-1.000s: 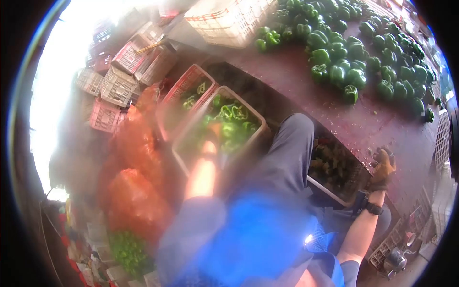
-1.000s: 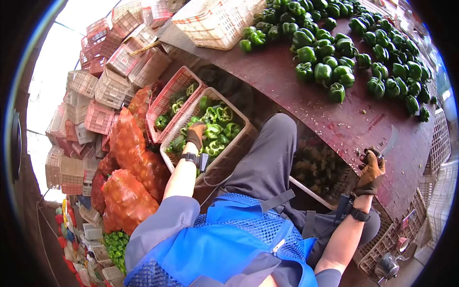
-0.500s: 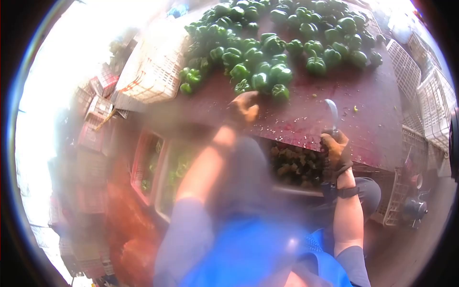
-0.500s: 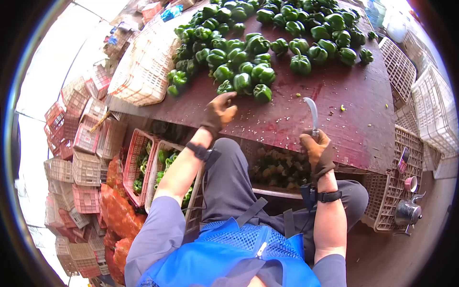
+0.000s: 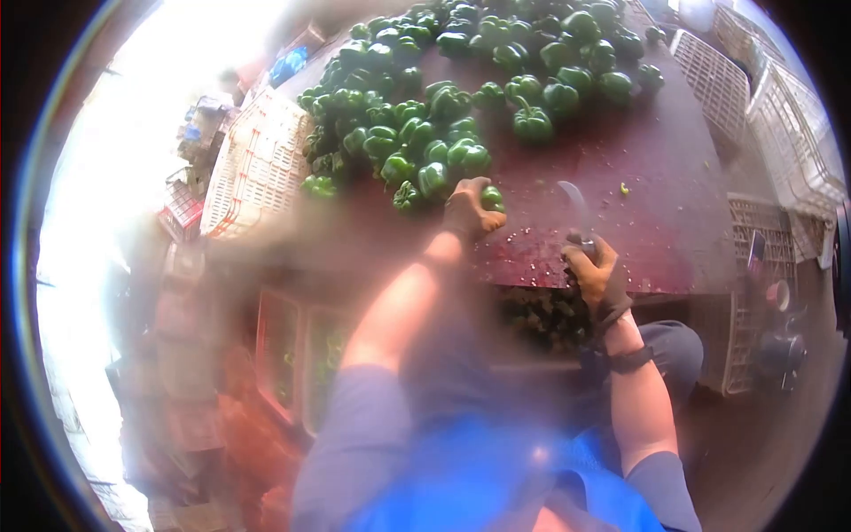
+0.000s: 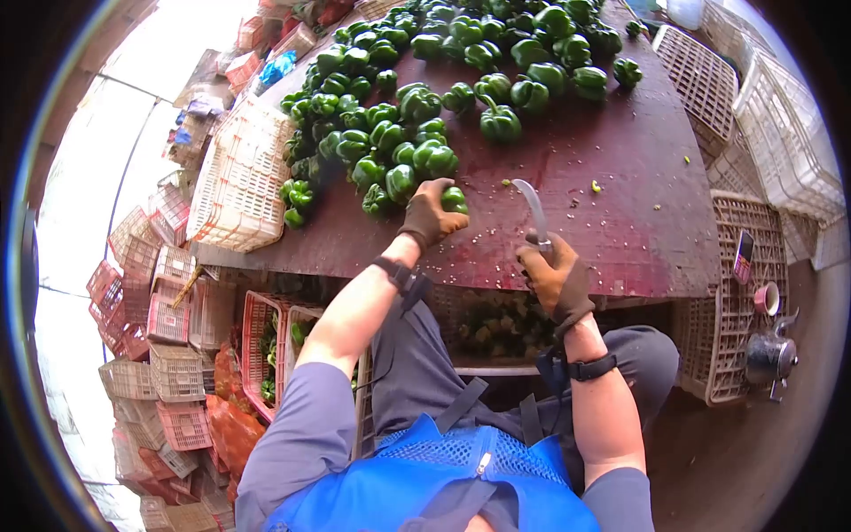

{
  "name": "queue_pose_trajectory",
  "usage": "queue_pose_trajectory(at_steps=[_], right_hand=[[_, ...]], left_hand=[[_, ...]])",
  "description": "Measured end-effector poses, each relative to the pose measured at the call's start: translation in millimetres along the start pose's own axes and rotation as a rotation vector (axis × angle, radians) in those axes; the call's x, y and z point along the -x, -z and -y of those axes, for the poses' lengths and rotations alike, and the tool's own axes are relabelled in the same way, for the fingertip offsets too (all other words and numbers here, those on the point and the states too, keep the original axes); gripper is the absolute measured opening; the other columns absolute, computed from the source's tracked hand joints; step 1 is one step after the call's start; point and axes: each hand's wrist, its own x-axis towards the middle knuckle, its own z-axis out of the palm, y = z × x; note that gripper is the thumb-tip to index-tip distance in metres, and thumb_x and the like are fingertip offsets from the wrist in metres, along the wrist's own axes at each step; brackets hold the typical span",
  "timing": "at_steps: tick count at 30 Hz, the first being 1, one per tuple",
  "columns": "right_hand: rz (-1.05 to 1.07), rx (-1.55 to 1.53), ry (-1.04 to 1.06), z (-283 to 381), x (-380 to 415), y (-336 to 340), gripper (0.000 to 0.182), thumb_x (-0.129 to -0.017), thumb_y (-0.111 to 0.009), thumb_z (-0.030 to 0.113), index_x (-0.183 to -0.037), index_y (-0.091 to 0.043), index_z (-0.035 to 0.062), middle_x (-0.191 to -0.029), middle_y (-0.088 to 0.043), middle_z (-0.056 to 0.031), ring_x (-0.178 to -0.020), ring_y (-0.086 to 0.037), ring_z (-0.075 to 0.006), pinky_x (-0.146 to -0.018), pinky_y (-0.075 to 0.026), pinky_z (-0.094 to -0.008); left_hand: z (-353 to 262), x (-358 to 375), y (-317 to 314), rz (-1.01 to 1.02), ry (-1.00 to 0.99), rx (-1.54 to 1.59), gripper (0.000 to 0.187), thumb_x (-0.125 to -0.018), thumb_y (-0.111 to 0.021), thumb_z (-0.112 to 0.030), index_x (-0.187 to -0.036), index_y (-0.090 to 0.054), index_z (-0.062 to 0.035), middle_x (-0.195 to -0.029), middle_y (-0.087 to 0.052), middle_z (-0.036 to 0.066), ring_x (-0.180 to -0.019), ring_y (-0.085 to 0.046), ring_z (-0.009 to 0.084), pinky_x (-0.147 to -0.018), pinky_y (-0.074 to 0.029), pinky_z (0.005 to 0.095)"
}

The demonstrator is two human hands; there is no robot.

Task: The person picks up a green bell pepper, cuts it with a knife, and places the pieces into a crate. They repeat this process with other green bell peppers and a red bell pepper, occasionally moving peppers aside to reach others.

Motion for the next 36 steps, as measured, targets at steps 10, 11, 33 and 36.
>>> queue_pose_trajectory(at_steps=[10, 11, 33, 36], right_hand=[[0.087, 0.324, 0.193, -17.7, 2.0, -6.7, 0.039, -0.096, -0.056, 0.027, -0.123, -0.060, -0.0016, -0.091, -0.069, -0.0151, -0.086, -0.065, -0.0208, -0.079, -0.051, -0.0344], [0.095, 0.330, 0.137, -21.2, 1.0, -5.7, 0.040, -0.097, -0.055, 0.028, -0.124, -0.059, -0.0013, -0.099, -0.070, -0.0201, -0.093, -0.067, -0.0268, -0.084, -0.050, -0.0374], [0.181, 0.602, -0.081, -48.8, 7.3, 7.0, 0.052, -0.093, -0.056, 0.035, -0.134, -0.054, 0.0027, -0.113, -0.066, -0.0272, -0.109, -0.064, -0.0403, -0.093, -0.049, -0.0427], [0.203, 0.424, -0.125, -29.0, 7.5, 15.8, 0.054, -0.091, -0.062, 0.033, -0.133, -0.054, 0.0010, -0.104, -0.069, -0.0206, -0.096, -0.067, -0.0269, -0.086, -0.051, -0.0372]], left_hand=[[-52.3, 66.7, -41.7, 0.004, 0.222, 1.318, 0.065, -0.071, -0.085, -0.001, -0.127, -0.052, 0.0006, -0.115, -0.065, 0.010, -0.103, -0.065, 0.0193, -0.087, -0.058, 0.0324], [-52.6, 69.0, -49.2, 0.012, 0.237, 1.315, 0.065, -0.071, -0.086, -0.001, -0.127, -0.053, 0.0004, -0.115, -0.065, 0.011, -0.103, -0.065, 0.0190, -0.088, -0.058, 0.0320], [-71.3, 68.1, -38.1, -0.189, 0.572, 1.256, 0.031, -0.079, -0.078, -0.006, -0.107, -0.067, 0.0033, -0.092, -0.072, 0.009, -0.077, -0.069, 0.0181, -0.074, -0.059, 0.0311], [-67.7, 71.1, -30.8, -0.204, 0.571, 1.302, 0.028, -0.084, -0.073, -0.014, -0.105, -0.068, 0.0029, -0.089, -0.072, 0.011, -0.072, -0.070, 0.0207, -0.071, -0.060, 0.0331]])
